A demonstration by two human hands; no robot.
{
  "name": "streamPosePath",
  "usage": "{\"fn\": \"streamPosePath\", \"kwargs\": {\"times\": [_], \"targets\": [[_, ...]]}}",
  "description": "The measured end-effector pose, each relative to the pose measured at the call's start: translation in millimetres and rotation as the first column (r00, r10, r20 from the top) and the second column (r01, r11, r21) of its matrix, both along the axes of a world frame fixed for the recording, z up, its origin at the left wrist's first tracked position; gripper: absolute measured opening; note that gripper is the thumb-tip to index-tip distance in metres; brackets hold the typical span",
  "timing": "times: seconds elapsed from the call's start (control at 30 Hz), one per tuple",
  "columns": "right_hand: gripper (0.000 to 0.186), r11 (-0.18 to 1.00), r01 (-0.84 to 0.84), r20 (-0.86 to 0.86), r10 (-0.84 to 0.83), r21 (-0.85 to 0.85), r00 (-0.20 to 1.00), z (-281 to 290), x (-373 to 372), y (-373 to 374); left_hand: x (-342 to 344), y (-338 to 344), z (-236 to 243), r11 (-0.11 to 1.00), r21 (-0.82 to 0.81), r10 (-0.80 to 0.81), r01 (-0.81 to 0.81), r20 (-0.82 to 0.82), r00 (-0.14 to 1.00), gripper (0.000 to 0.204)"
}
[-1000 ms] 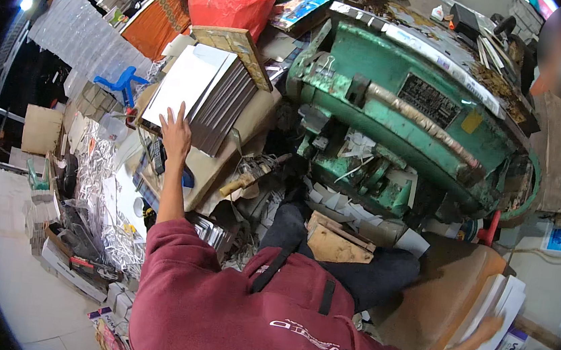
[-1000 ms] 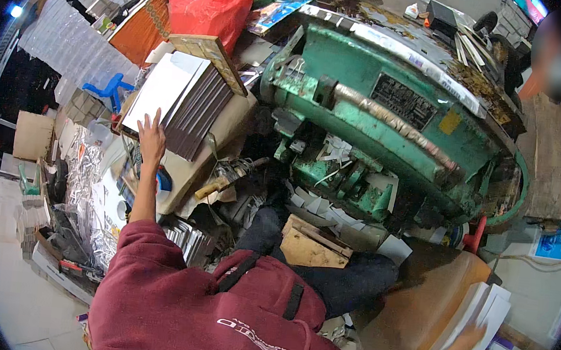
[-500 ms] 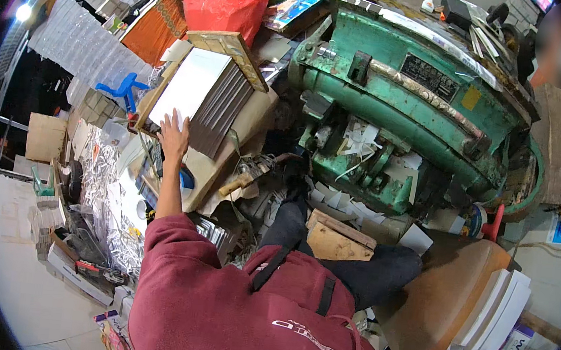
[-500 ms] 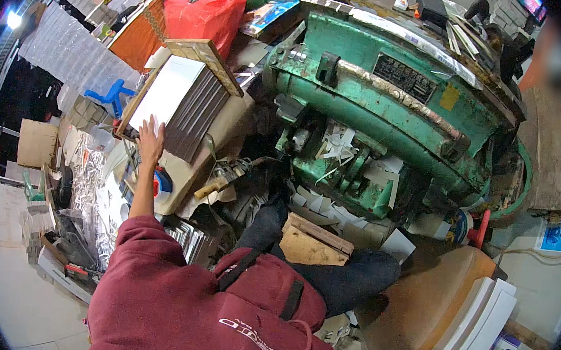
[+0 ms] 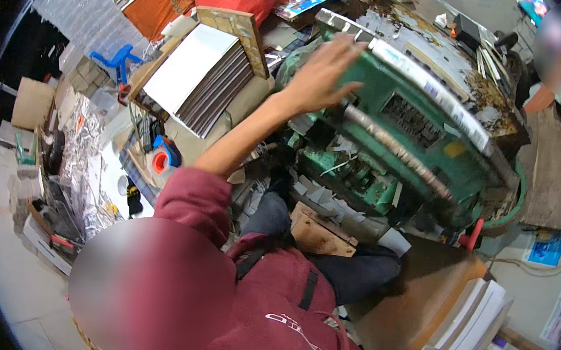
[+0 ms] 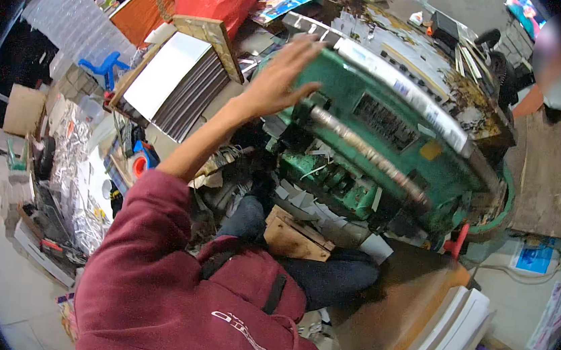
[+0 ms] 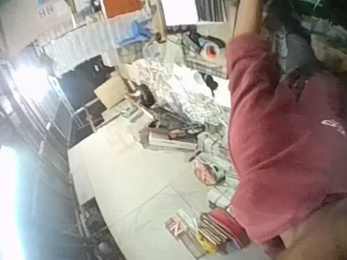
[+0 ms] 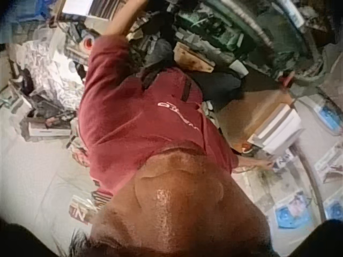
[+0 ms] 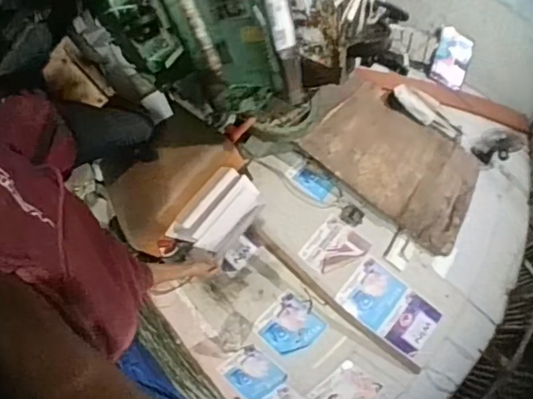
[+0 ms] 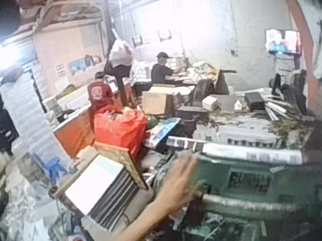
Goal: Feed stacks of paper into an industrial cutting machine and operate it to trim the paper.
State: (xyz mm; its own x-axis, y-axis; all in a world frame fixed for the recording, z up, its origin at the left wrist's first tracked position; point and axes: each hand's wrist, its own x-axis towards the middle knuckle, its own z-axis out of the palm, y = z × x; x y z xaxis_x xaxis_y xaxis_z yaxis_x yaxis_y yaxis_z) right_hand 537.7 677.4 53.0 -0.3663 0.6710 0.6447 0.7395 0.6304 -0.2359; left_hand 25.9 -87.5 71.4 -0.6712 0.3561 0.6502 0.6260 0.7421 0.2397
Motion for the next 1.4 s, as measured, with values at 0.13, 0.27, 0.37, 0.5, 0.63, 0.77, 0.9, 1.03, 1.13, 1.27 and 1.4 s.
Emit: {"fn": "streamPosePath", "kwargs": {"times": [0.13, 0.27, 0.37, 0.5, 0.63, 0.77, 0.9, 1.03, 1.13, 1.27, 1.4], "targets": [[0.031, 0.996, -0.022, -0.127, 0.034, 0.092, 0.991, 41, -19, -32, -50, 80, 18, 0.98, -0.092, -0.182, 0.177, -0.045, 0.982, 0.065], [0.03, 0.986, -0.125, -0.101, 0.136, 0.11, 0.986, 76, -47, -55, -75, 86, -37, 0.904, -0.288, -0.183, 0.318, 0.412, 0.893, 0.072], [0.03, 0.927, -0.37, -0.205, 0.376, 0.066, 0.904, 97, -92, -112, -26, 88, -69, 0.832, -0.328, -0.003, 0.447, 0.803, 0.595, 0.083], [0.032, 0.968, -0.244, -0.404, 0.199, -0.062, 0.893, 88, -98, -125, 77, 64, -58, 0.813, -0.418, -0.003, 0.404, 0.692, 0.722, 0.089], [0.033, 0.962, -0.269, -0.601, 0.196, -0.034, 0.775, 64, -121, -108, 179, 10, -56, 0.796, -0.448, -0.066, 0.406, 0.603, 0.795, 0.087], [0.03, 0.904, -0.323, -0.256, 0.394, 0.28, 0.883, 64, -144, -140, 196, -61, -27, 0.907, -0.377, 0.083, 0.188, 0.596, 0.799, 0.082], [0.03, 0.936, -0.221, -0.291, 0.299, 0.274, 0.909, 79, -177, -193, 174, -152, 23, 0.909, -0.015, 0.412, -0.416, 0.185, 0.892, 0.069], [0.029, 0.945, -0.281, -0.511, 0.328, 0.169, 0.795, 69, -216, -233, 153, -223, 9, 0.566, -0.214, 0.795, -0.796, -0.112, 0.596, 0.068], [0.026, 0.862, -0.456, -0.551, 0.495, 0.219, 0.671, 62, -217, -241, 133, -296, -78, 0.413, -0.376, 0.882, -0.829, -0.061, 0.467, 0.066], [0.023, 0.819, -0.496, -0.361, 0.572, 0.287, 0.736, 71, -204, -262, 118, -290, -121, 0.376, -0.393, 0.926, -0.839, 0.152, 0.345, 0.063], [0.023, 0.805, -0.547, -0.29, 0.593, 0.229, 0.752, 63, -202, -292, 125, -322, -114, 0.3, -0.333, 0.954, -0.894, 0.079, 0.291, 0.059]]}}
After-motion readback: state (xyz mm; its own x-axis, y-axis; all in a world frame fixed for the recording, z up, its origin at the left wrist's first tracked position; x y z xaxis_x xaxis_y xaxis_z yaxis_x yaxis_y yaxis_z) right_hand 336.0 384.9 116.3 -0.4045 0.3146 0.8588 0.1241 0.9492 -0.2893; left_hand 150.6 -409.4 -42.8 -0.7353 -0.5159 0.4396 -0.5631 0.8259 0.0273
